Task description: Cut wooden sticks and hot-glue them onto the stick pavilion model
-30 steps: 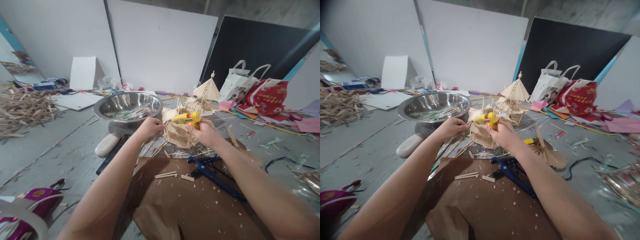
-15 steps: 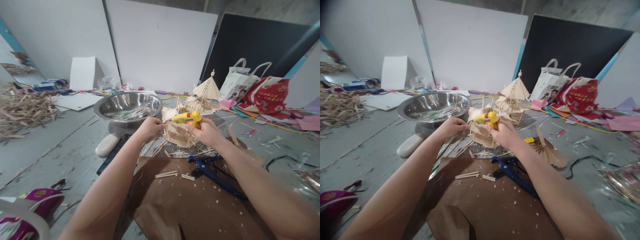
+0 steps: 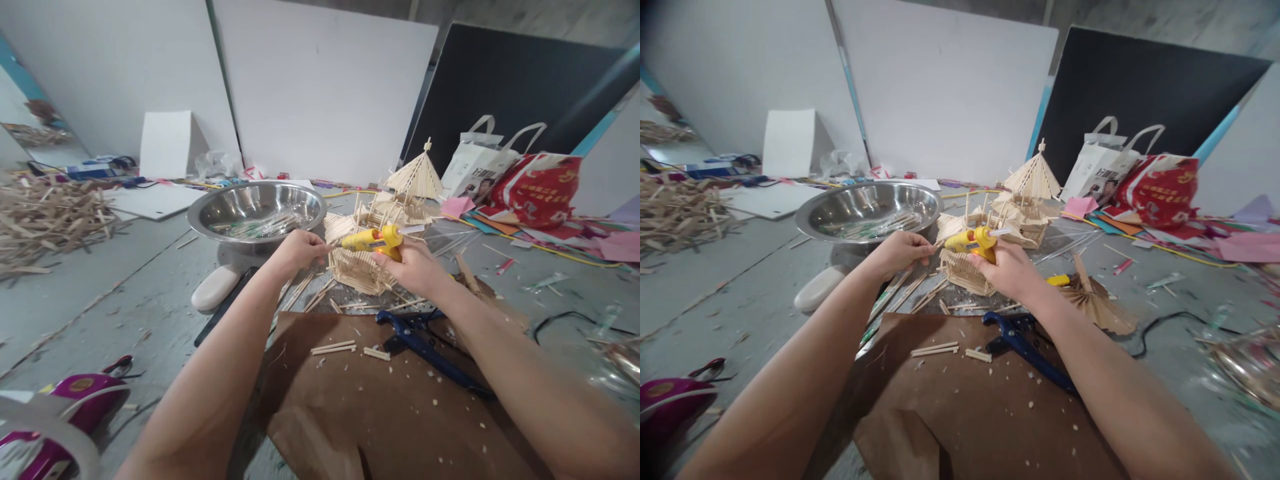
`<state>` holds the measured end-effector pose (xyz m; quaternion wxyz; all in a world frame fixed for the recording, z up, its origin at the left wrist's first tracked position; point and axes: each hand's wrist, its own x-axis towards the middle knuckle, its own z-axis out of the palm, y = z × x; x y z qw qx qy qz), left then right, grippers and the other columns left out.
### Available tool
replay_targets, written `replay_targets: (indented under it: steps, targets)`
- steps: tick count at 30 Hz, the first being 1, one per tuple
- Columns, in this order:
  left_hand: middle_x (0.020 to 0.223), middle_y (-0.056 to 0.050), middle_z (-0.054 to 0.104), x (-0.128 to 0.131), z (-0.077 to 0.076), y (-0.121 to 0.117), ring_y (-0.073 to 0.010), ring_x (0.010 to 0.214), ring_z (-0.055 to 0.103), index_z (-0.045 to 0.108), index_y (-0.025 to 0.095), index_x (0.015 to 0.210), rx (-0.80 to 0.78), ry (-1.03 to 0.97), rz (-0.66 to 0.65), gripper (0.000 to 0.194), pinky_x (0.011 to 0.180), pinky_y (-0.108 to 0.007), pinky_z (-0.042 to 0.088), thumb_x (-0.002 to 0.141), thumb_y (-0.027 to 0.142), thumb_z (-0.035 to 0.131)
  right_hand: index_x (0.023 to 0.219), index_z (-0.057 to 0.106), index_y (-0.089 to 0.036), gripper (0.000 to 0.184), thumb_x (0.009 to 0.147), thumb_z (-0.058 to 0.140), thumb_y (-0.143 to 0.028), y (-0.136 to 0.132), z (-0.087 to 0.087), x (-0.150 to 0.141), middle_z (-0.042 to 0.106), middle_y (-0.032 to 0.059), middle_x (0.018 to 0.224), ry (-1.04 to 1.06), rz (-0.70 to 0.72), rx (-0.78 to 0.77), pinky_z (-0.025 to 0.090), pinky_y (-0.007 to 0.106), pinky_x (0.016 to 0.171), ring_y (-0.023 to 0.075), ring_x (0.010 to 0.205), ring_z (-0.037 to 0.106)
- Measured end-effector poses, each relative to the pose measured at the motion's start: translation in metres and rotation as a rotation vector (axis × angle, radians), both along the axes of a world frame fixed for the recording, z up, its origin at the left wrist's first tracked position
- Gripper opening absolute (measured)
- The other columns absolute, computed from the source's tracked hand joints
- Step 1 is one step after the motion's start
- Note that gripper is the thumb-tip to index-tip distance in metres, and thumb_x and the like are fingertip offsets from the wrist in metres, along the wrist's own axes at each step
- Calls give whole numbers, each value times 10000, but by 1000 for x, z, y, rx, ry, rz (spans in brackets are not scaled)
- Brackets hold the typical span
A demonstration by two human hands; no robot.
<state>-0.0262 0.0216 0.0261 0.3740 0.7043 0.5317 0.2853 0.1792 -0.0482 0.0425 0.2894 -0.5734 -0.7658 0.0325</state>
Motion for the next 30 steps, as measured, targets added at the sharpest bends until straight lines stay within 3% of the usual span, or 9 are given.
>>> replay_targets:
  steps: [10,30]
  targets:
    - [493,4,537,1,2,-1,-25,308,294,562,142,574,17,47,-8,205,347,-209,219,647,333,552,952,583,-168,404,746,399,-462,-3,1,-2,622,112,888,-30,10,-47,418,355,744,241,865,554]
    - [498,1,541,0,-3,2,-26,313,295,568,145,591,36,48,-23,226,349,-206,224,653,359,531,924,580,-165,349,743,431,-424,0,0,-1,620,100,899,-44,26,3,419,322,745,218,862,558]
